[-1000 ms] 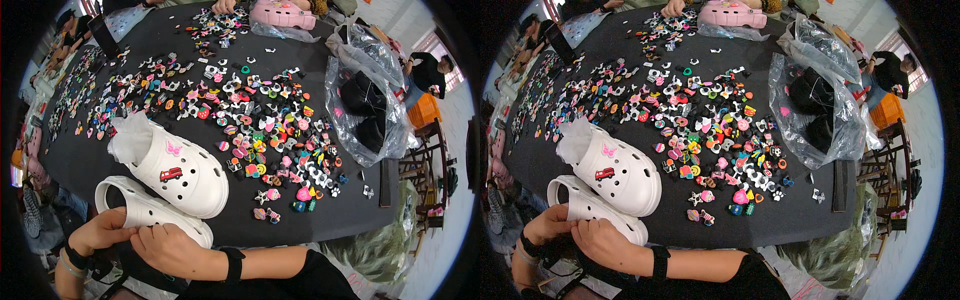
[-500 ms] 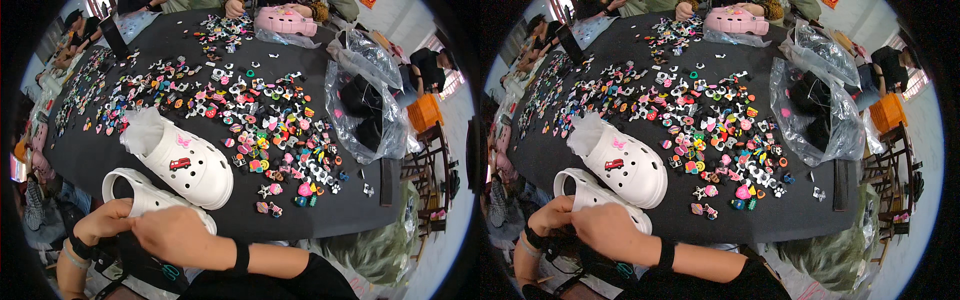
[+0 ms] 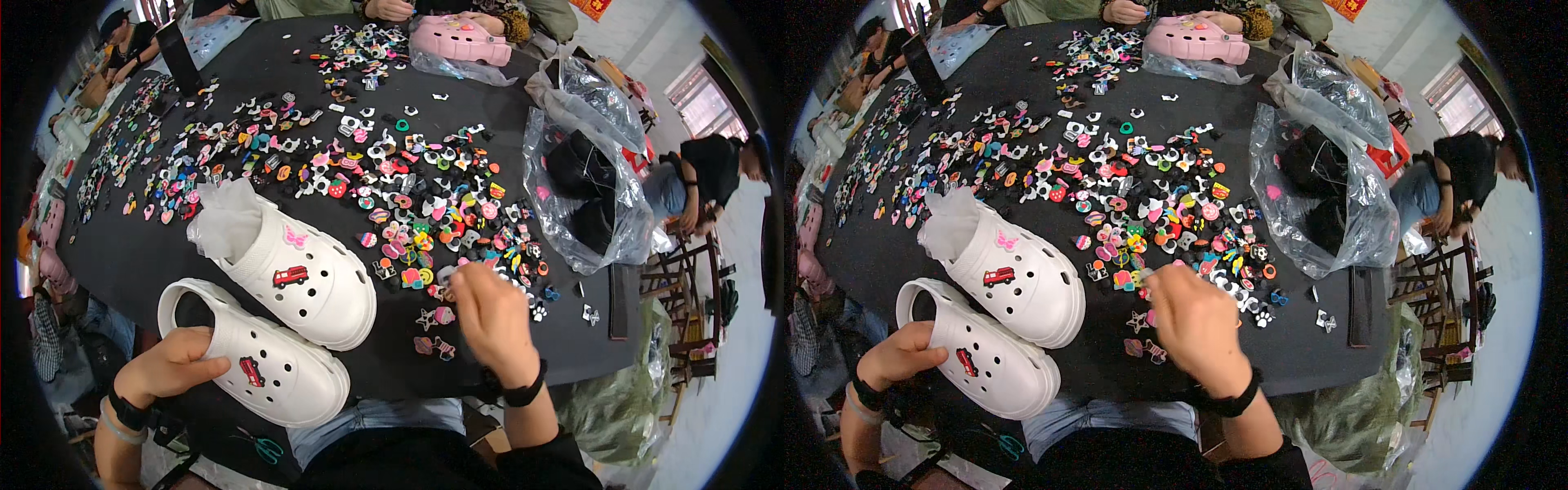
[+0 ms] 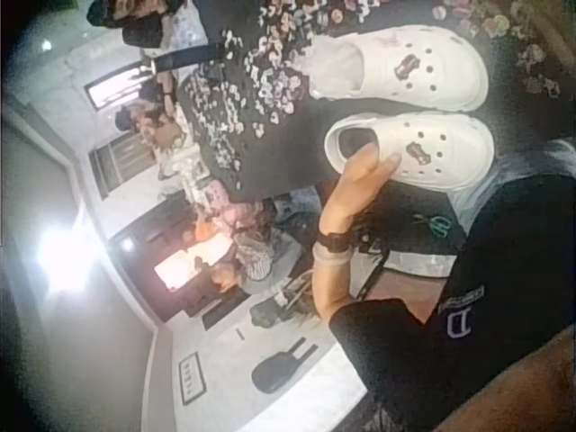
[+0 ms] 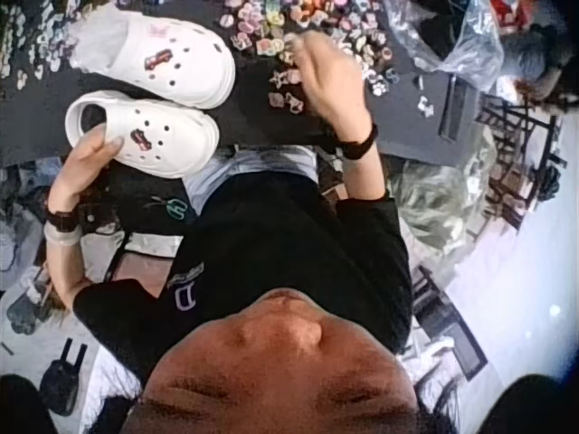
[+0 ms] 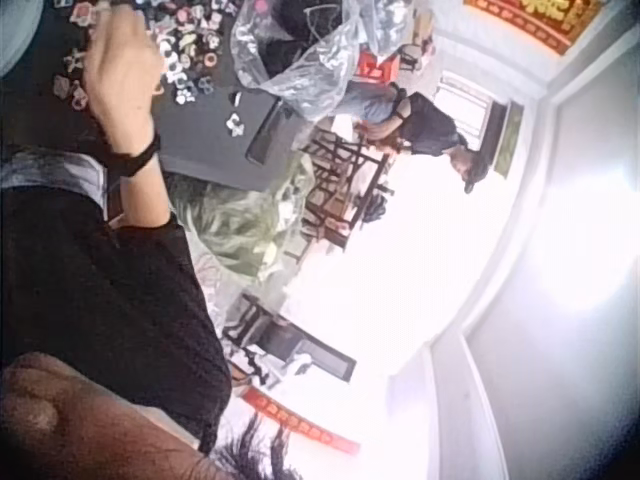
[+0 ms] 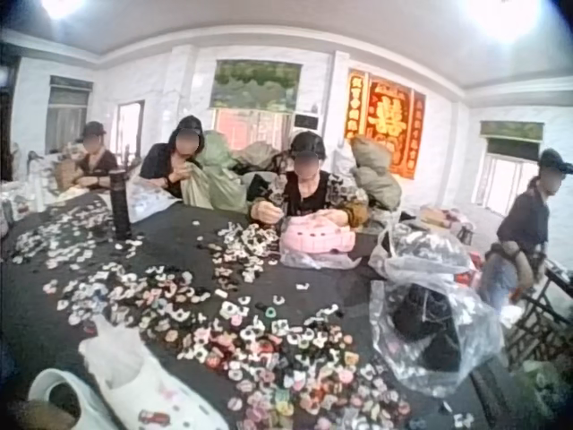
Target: The recorder is attaching decorative charms (Jibbitz) to the holes of white and black clogs.
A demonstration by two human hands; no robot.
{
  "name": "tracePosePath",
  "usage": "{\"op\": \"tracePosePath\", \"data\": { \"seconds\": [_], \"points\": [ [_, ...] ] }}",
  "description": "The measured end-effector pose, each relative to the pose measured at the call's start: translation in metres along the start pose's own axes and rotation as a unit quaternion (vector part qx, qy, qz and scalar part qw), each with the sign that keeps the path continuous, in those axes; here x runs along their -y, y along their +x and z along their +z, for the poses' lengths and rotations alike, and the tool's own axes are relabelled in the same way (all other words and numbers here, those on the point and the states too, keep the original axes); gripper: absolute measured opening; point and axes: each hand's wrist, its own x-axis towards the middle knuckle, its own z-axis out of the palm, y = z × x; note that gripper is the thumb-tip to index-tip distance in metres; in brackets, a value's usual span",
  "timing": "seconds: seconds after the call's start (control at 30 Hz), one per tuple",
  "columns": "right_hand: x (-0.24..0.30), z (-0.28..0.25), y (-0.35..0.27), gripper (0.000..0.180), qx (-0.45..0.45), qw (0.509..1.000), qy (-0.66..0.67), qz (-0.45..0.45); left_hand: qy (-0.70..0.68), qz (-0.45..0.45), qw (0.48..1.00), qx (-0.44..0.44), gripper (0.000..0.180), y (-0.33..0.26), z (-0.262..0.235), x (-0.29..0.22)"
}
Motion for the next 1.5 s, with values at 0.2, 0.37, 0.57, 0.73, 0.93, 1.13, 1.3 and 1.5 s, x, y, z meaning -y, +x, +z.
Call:
{"op": "tracePosePath", "data": {
  "seconds": [0.2, 0.37, 0.57, 0.73, 0.93, 1.13, 1.3, 1.5],
  "points": [
    [-0.034, 0.002, 0.008, 0.02, 0.014, 0.984, -0.173, 0.028, 0.026, 0.045, 0.999, 0.005, 0.026, 0.003, 0.001, 0.005],
    [-0.033, -0.005, 0.002, 0.03, -0.055, 0.996, 0.067, 0.023, 0.043, 0.035, 0.998, -0.01, 0.027, 0.004, 0.0, 0.01],
    [0.055, -0.009, -0.025, 0.034, 0.129, 0.84, 0.503, 0.158, 0.115, 0.029, 0.993, -0.025, 0.039, 0.006, -0.004, 0.012],
    [0.099, 0.033, -0.022, 0.018, 0.198, 0.871, 0.433, -0.125, 0.114, 0.024, 0.993, -0.005, 0.052, 0.012, -0.001, -0.004],
    [0.146, 0.075, -0.01, 0.02, 0.081, 0.936, 0.225, -0.26, 0.121, 0.017, 0.992, 0.009, 0.058, 0.006, -0.005, 0.002],
    [0.154, 0.082, -0.006, 0.024, 0.101, 0.949, 0.188, -0.231, 0.037, 0.18, 0.982, 0.047, 0.044, 0.008, -0.018, 0.033],
    [0.154, 0.094, -0.008, 0.024, 0.089, 0.95, 0.164, -0.251, 0.237, 0.176, 0.955, 0.017, 0.054, 0.002, -0.006, 0.005],
    [0.156, 0.102, -0.015, 0.015, -0.008, 0.929, 0.19, -0.319, 0.133, 0.075, 0.988, 0.017, 0.055, 0.003, -0.01, 0.014]
  ]
}}
